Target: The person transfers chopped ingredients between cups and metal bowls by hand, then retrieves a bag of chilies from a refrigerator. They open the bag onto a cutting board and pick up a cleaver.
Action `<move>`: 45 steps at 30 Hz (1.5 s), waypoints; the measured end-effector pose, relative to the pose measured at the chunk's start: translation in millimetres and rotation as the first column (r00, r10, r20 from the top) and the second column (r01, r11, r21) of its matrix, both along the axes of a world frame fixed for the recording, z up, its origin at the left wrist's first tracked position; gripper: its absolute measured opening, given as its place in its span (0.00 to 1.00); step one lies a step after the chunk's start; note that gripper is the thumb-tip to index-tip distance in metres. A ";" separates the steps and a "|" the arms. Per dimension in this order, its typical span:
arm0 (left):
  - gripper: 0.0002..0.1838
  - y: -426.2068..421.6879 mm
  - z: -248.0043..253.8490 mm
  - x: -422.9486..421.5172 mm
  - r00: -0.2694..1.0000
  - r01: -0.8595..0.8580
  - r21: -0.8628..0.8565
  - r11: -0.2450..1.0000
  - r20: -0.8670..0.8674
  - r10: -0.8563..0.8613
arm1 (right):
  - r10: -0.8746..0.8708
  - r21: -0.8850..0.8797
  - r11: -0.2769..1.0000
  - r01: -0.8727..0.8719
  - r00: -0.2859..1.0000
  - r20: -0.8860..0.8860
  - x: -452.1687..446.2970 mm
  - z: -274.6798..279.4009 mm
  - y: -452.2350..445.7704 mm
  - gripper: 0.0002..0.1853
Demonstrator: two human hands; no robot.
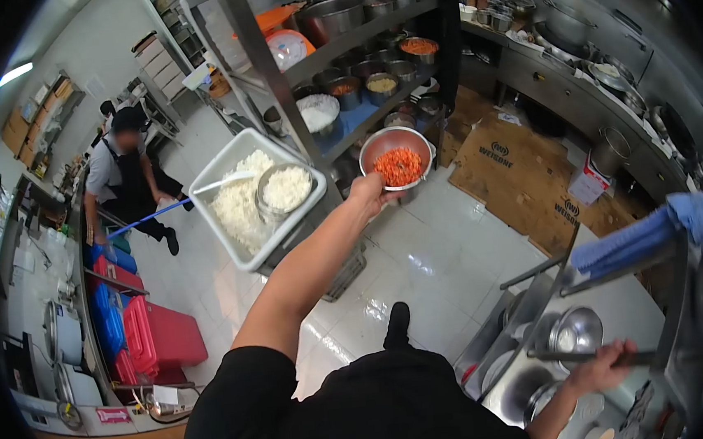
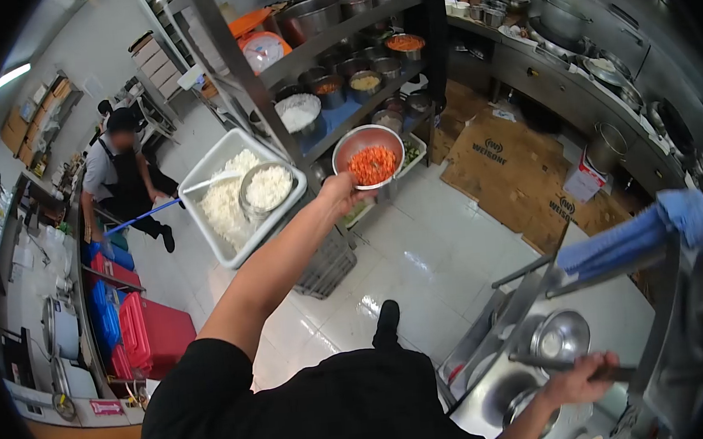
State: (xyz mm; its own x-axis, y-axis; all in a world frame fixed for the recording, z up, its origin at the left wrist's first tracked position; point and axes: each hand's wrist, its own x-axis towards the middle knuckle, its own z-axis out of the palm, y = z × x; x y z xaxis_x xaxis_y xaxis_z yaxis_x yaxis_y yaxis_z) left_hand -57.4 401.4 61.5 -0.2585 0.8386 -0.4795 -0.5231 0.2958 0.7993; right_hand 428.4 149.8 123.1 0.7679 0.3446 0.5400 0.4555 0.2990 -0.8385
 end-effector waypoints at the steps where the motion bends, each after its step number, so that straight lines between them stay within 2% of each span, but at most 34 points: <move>1: 0.23 35.8 2.3 -10.2 1.000 -0.021 0.033 0.999 0.016 0.021 | -0.098 -0.033 0.995 0.097 0.995 -0.024 -9.8 7.1 2.2 0.10; 3: 0.22 96.9 13.0 -25.8 0.991 -0.137 0.066 0.988 -0.002 0.137 | -0.220 -0.069 0.974 0.217 0.975 -0.039 -4.2 2.4 4.8 0.10; 4: 0.22 126.2 14.0 -36.0 0.977 -0.207 0.071 0.976 -0.028 0.209 | -0.224 -0.020 0.974 0.224 0.972 -0.066 -1.0 0.1 4.8 0.09; 5: 0.22 151.5 13.7 -47.4 0.967 -0.252 0.083 0.964 0.060 0.247 | -0.294 0.012 0.956 0.294 0.955 -0.045 3.1 -2.1 10.4 0.08; 6: 0.22 163.6 27.7 -49.7 0.950 -0.312 0.037 0.949 0.039 0.311 | -0.304 0.045 0.952 0.303 0.952 0.024 -6.0 6.3 13.1 0.09; 7: 0.22 185.4 25.6 -60.0 0.928 -0.373 0.036 0.927 0.034 0.371 | -0.317 0.079 0.947 0.311 0.944 0.090 -11.9 9.7 13.7 0.12; 8: 0.22 207.0 24.2 -70.1 0.902 -0.431 0.037 0.902 0.027 0.430 | -0.374 0.083 0.926 0.367 0.924 0.082 -15.0 11.6 17.7 0.10; 10: 0.23 254.4 -9.6 -100.0 0.857 -0.515 0.068 0.854 0.050 0.513 | -0.489 0.089 0.871 0.483 0.870 0.068 -18.9 13.2 21.9 0.07; 13: 0.25 285.3 -30.1 -117.0 0.803 -0.590 0.053 0.805 0.136 0.580 | -0.385 0.111 0.917 0.384 0.923 -0.011 -18.9 16.7 19.2 0.06; 17: 0.26 310.4 -40.5 -117.5 0.775 -0.624 0.027 0.781 0.153 0.614 | -0.424 0.178 0.893 0.414 0.905 0.022 -27.8 27.6 32.5 0.13; 18: 0.25 314.7 -42.8 -116.4 0.778 -0.619 0.013 0.785 0.145 0.611 | -0.505 0.187 0.845 0.501 0.863 -0.028 -33.5 32.9 40.8 0.17; 22: 0.27 322.3 -55.1 -114.1 0.699 -0.683 -0.109 0.722 0.186 0.690 | -0.494 0.172 0.856 0.488 0.869 -0.011 -44.3 42.2 48.2 0.16; 25: 0.29 318.7 -70.9 -117.4 0.768 -0.586 -0.046 0.809 0.287 0.572 | -0.496 0.163 0.854 0.494 0.868 -0.027 -44.3 43.3 48.6 0.15; 26: 0.29 322.7 -74.1 -117.1 0.775 -0.568 -0.098 0.817 0.270 0.571 | -0.499 0.163 0.852 0.497 0.866 -0.034 -46.3 45.3 49.5 0.15; 30: 0.31 315.9 -74.7 -121.3 0.854 -0.417 -0.065 0.907 0.315 0.415 | -0.495 0.159 0.854 0.495 0.868 -0.038 -43.6 42.2 45.3 0.13; 33: 0.32 292.8 -40.6 -108.0 0.930 -0.323 -0.148 0.935 0.133 0.342 | -0.502 0.154 0.849 0.506 0.862 -0.070 -41.1 38.2 41.1 0.10; 36: 0.34 287.8 -43.4 -103.8 0.973 -0.221 -0.099 0.970 0.040 0.226 | -0.483 0.187 0.852 0.490 0.872 -0.080 -27.9 26.5 34.0 0.08; 39: 0.35 273.0 -49.4 -108.2 0.989 -0.144 -0.085 0.986 -0.050 0.140 | -0.520 0.136 0.845 0.517 0.854 -0.012 -19.5 19.2 29.2 0.08; 40: 0.35 260.6 -54.7 -105.0 0.994 -0.104 -0.052 0.993 -0.053 0.101 | -0.604 0.076 0.794 0.603 0.797 -0.001 -33.9 29.3 34.4 0.08; 41: 0.34 246.0 -60.9 -100.4 0.996 -0.063 -0.019 0.998 -0.058 0.062 | -0.655 0.074 0.752 0.655 0.729 0.200 -24.2 24.0 26.3 0.08; 42: 0.31 227.0 -74.8 -90.3 0.932 -0.089 0.040 0.995 -0.349 0.097 | -0.673 0.085 0.706 0.704 0.627 0.393 -5.9 14.2 18.5 0.09; 43: 0.28 201.7 -95.0 -75.6 0.782 -0.096 0.103 0.990 -0.607 0.139 | -0.658 0.109 0.657 0.746 0.496 0.567 7.3 5.6 12.0 0.11; 44: 0.30 167.7 -117.7 -59.5 0.564 -0.035 0.224 0.974 -0.800 0.204 | -0.614 0.047 0.734 0.677 0.634 0.470 11.6 0.5 8.9 0.10; 45: 0.36 108.5 -100.4 -39.6 0.582 0.094 0.092 0.991 -0.813 0.020 | -0.552 -0.001 0.806 0.592 0.752 0.359 16.1 -5.8 8.1 0.09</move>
State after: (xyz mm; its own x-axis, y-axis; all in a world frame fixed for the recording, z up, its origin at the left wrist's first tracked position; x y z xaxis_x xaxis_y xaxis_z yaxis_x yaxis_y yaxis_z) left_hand -97.0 509.9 -38.9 -0.4589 0.8884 0.0119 0.3695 0.1786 0.9119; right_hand 444.6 157.9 117.3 0.6261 -0.0312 0.7791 0.7616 -0.1896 -0.6196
